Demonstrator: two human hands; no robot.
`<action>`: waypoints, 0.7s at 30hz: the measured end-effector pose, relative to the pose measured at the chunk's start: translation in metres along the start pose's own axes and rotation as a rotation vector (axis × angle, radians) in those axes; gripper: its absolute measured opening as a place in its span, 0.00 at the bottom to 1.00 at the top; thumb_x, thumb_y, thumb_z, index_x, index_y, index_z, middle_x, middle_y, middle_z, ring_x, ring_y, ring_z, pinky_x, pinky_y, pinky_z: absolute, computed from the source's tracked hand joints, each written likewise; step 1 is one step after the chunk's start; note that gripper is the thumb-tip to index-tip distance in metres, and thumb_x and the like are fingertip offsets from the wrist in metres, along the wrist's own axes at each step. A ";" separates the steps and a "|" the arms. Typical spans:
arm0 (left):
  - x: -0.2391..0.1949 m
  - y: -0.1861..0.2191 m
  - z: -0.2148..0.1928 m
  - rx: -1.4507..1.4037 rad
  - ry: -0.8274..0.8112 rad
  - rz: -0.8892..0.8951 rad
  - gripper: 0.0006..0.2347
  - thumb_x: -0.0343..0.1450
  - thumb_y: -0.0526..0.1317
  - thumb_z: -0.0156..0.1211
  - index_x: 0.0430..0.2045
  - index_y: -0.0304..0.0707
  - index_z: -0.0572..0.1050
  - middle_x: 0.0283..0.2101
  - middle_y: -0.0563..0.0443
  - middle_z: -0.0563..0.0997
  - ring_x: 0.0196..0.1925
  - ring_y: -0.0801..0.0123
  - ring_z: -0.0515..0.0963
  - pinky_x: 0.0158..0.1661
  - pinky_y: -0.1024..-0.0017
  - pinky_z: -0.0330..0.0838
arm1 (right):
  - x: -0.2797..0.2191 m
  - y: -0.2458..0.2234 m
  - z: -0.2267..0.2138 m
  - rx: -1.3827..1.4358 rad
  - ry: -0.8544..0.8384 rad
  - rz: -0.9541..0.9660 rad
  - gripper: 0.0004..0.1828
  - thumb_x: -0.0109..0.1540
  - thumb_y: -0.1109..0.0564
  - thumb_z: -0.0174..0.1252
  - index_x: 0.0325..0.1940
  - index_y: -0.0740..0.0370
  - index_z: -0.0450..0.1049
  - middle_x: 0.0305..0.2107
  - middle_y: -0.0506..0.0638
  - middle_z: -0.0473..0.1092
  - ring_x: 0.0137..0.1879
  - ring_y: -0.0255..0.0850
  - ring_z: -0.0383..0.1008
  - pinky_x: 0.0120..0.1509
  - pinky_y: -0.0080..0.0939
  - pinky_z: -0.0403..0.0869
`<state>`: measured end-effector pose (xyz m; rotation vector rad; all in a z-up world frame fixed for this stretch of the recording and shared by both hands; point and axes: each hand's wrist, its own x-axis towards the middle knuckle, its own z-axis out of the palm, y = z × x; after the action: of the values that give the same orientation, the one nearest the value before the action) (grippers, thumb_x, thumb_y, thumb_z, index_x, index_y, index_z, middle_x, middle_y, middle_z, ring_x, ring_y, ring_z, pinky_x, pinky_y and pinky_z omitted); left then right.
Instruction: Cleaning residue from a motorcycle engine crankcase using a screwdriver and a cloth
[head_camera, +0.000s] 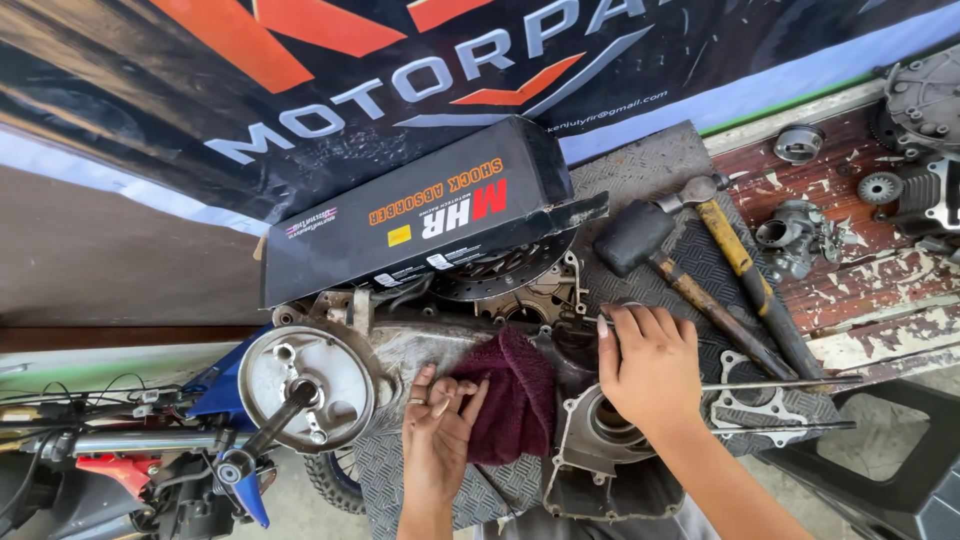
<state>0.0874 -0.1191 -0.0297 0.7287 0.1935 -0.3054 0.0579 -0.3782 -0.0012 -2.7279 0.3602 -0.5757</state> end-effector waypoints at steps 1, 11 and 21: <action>0.000 0.000 -0.001 0.009 -0.023 -0.009 0.22 0.67 0.31 0.66 0.55 0.34 0.66 0.37 0.46 0.77 0.48 0.55 0.80 0.67 0.38 0.60 | 0.000 -0.001 -0.001 -0.008 0.006 0.000 0.11 0.63 0.56 0.56 0.47 0.61 0.78 0.41 0.48 0.77 0.46 0.45 0.73 0.56 0.45 0.67; 0.000 -0.007 -0.007 0.102 -0.060 0.048 0.24 0.67 0.27 0.66 0.55 0.32 0.61 0.37 0.44 0.80 0.45 0.59 0.80 0.64 0.38 0.66 | 0.000 -0.003 -0.001 -0.043 0.001 -0.030 0.11 0.63 0.58 0.55 0.48 0.60 0.78 0.42 0.48 0.77 0.47 0.47 0.73 0.55 0.46 0.66; -0.005 -0.013 0.001 0.355 0.005 0.080 0.17 0.69 0.24 0.60 0.47 0.34 0.61 0.36 0.44 0.78 0.40 0.65 0.77 0.64 0.47 0.70 | 0.000 -0.003 0.000 -0.063 0.007 -0.051 0.11 0.63 0.58 0.56 0.48 0.62 0.79 0.40 0.48 0.77 0.45 0.47 0.73 0.55 0.46 0.66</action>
<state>0.0789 -0.1279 -0.0354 1.0856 0.1153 -0.2637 0.0582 -0.3755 -0.0005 -2.8036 0.3172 -0.5974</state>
